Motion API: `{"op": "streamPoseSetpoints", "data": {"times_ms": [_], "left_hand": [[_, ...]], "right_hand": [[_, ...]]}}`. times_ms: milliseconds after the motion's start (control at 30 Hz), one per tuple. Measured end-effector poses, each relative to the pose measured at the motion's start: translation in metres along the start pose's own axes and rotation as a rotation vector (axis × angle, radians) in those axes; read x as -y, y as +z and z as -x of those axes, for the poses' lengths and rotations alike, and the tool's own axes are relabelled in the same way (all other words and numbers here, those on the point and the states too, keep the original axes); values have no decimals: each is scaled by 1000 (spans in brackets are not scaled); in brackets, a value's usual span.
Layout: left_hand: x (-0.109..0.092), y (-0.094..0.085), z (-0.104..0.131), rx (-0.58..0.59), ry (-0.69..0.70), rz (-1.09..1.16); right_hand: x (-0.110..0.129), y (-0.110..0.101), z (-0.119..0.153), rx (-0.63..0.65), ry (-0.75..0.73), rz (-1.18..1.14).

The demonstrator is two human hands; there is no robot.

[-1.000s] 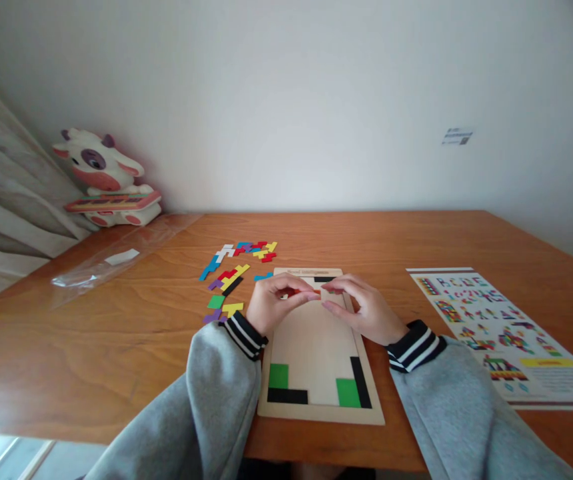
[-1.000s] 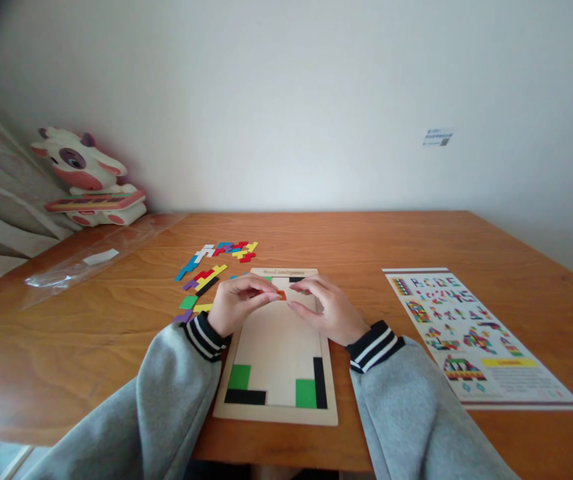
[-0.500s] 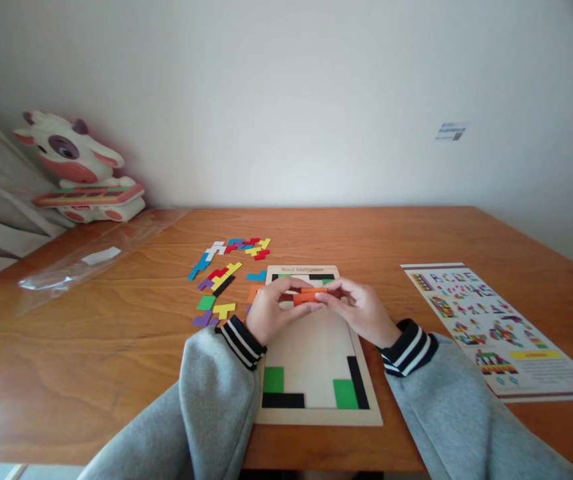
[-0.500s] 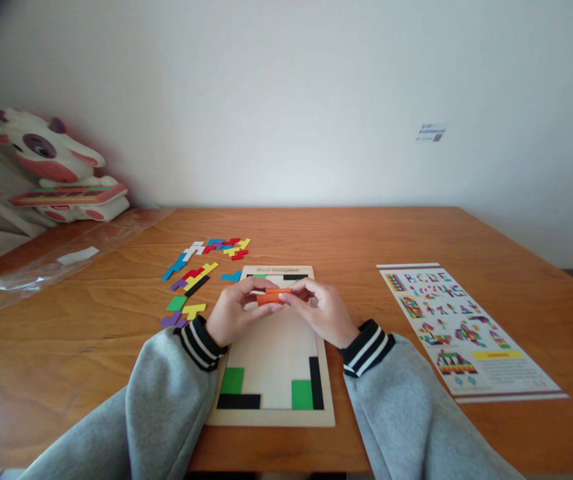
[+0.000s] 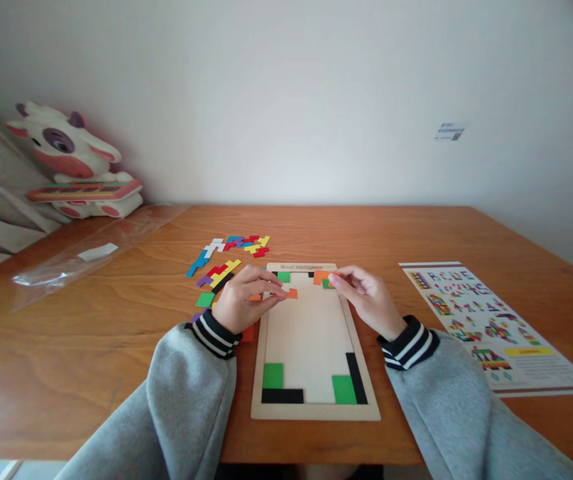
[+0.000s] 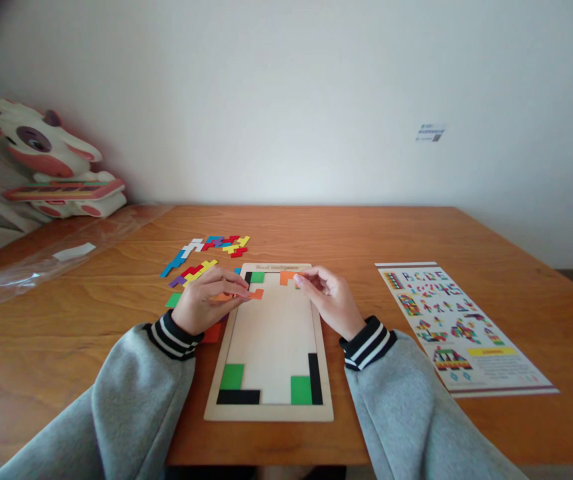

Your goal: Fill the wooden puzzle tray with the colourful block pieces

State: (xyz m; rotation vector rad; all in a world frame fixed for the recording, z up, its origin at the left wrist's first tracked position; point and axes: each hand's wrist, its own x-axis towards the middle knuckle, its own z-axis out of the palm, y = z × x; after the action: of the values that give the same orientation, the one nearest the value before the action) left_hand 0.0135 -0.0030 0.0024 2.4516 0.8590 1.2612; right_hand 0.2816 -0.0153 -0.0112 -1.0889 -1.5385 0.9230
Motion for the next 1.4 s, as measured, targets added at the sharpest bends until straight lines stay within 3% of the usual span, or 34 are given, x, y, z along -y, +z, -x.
{"op": "streamPoseSetpoints", "data": {"times_ms": [167,400,633,800,1000,1167,1400], "left_hand": [[7,-11,13,146,45,69],[-2,-9,16,275,83,71],[-3,-5,15,253,121,56],[-3,-2,13,233,72,65],[1,2,15,245,50,64],[3,3,17,282,67,56],[1,2,15,254,-23,92]], "right_hand": [[-6,1,2,10,-24,28],[-10,2,3,105,22,-4],[-8,3,5,181,48,1],[-2,6,8,208,39,1],[9,7,11,320,21,166],[12,10,15,404,2,71],[9,12,14,376,3,50]]}}
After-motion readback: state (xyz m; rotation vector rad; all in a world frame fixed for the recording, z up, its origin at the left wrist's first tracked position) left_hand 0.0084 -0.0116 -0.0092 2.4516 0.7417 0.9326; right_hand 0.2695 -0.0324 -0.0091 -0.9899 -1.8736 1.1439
